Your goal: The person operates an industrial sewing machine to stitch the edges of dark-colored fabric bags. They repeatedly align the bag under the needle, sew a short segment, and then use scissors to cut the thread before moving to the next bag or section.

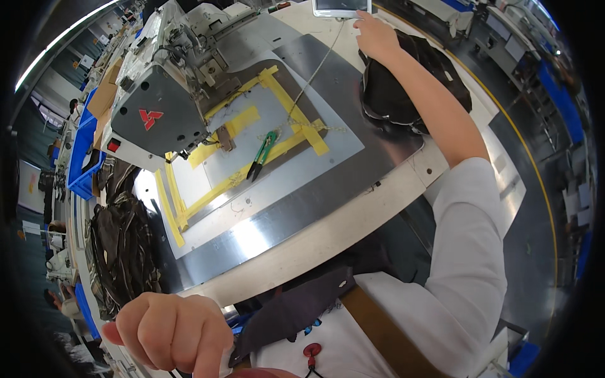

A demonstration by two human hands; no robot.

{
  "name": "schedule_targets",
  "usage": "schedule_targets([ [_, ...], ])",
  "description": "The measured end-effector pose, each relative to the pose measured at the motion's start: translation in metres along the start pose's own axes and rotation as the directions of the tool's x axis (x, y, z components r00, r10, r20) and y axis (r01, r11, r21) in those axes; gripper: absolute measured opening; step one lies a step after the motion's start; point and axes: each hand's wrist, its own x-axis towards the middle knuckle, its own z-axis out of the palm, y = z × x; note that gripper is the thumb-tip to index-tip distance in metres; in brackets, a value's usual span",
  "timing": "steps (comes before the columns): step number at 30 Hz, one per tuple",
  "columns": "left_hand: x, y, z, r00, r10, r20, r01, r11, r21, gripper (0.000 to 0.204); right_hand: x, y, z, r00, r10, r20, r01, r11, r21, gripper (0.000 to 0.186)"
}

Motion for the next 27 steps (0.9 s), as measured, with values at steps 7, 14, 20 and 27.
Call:
schedule_targets([
  [7,0.005,0.003,-0.014,0.980,0.171,0.102,-0.179,0.980,0.081,0.043,0.029,0.023,0.039,0.996,0.084,0.037,-0.076,0.981,-0.177,0.026],
  [14,0.030,0.000,-0.037,0.945,0.250,0.208,-0.282,0.949,0.141,0.044,0.017,0.016,0.037,0.998,0.069,-0.003,-0.069,0.980,-0.185,0.025],
  [20,0.036,-0.005,-0.037,0.943,0.252,0.218,-0.289,0.945,0.156,0.045,0.020,0.019,0.030,0.976,0.181,0.117,-0.155,0.966,-0.207,0.026],
  [27,0.032,0.002,-0.029,0.965,0.166,0.205,-0.193,0.973,0.124,0.046,0.013,-0.007,0.005,0.986,0.105,0.131,-0.092,0.990,-0.102,0.029],
])
